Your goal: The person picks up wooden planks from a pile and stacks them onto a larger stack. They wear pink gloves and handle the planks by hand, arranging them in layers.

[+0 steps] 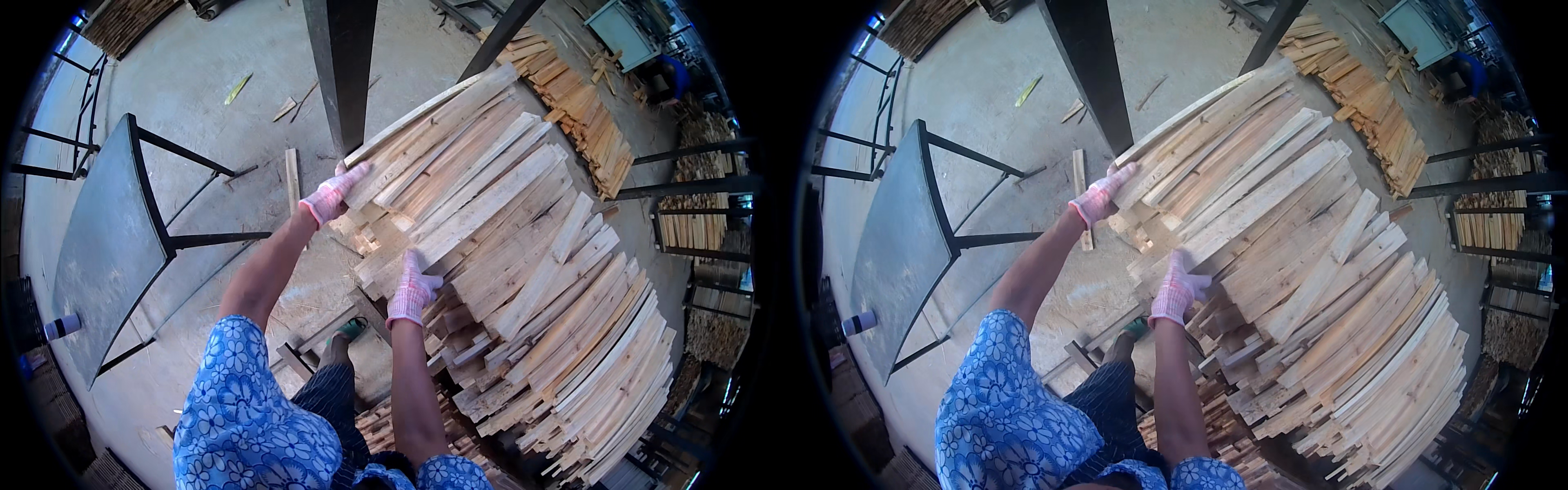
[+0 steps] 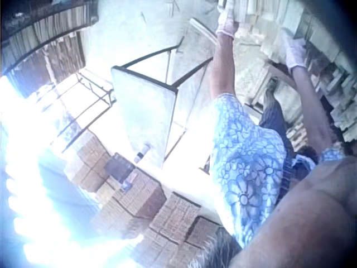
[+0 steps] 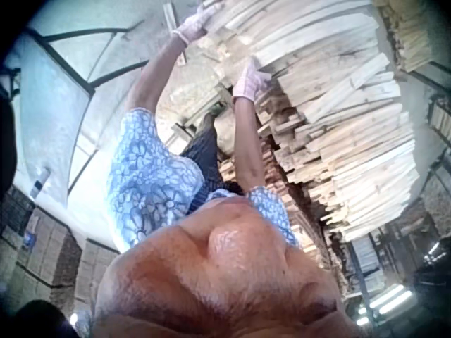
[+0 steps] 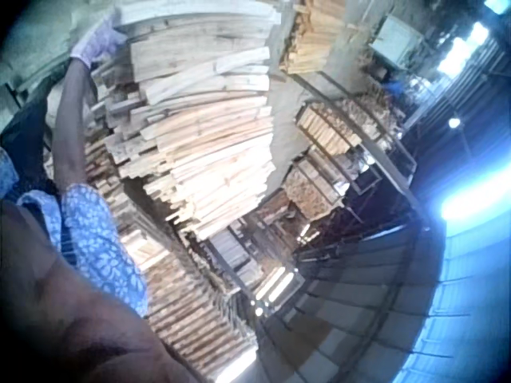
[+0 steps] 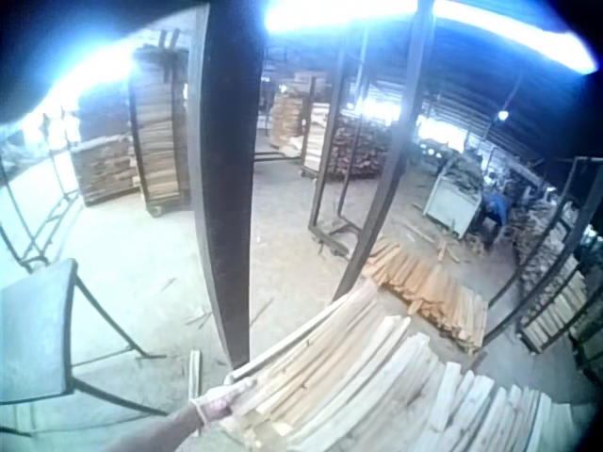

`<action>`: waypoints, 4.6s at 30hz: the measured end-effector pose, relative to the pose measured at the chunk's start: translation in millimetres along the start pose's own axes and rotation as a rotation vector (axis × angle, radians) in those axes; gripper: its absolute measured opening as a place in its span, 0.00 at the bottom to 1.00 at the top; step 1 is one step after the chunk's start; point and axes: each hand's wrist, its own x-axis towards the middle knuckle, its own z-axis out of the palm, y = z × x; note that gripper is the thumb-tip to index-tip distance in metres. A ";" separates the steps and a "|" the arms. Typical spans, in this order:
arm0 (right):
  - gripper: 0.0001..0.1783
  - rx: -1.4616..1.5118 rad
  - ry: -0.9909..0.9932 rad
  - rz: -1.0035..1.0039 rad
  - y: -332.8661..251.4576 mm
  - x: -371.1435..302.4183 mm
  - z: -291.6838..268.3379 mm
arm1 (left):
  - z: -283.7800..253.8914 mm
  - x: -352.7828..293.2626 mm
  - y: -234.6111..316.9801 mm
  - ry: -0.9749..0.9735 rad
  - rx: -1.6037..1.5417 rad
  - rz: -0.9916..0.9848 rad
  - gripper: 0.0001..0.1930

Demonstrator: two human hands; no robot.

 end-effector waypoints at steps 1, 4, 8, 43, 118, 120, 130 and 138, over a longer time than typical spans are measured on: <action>0.60 0.207 -0.102 -0.146 -1.5 13.2 5.0 | 37.9 -12.9 3.1 0.039 0.127 0.023 0.56; 0.55 0.625 -0.293 -0.538 -17.8 18.2 28.2 | 65.3 -41.5 24.5 -0.144 0.144 -0.063 0.62; 0.53 0.447 -0.247 -0.529 -15.1 38.2 11.2 | 58.2 -47.0 26.8 -0.094 0.444 -0.026 0.61; 0.50 0.757 -0.739 -0.346 -76.6 79.0 -28.4 | 133.9 -31.7 46.6 -0.172 0.687 0.174 0.60; 0.39 1.947 0.898 -0.432 702.8 -238.0 -425.0 | 437.1 -748.9 -417.6 -1.931 1.462 0.170 0.47; 0.41 2.028 0.864 -0.350 739.1 -243.9 -419.2 | 428.4 -758.6 -460.0 -1.968 1.900 0.766 0.56; 0.32 1.901 1.107 -0.065 843.1 -367.4 -310.7 | 416.5 -734.2 -482.0 -1.780 2.262 1.150 0.57; 0.30 1.442 1.059 0.455 1014.0 -437.8 -294.2 | 346.1 -785.1 -491.4 -2.049 1.541 1.661 0.45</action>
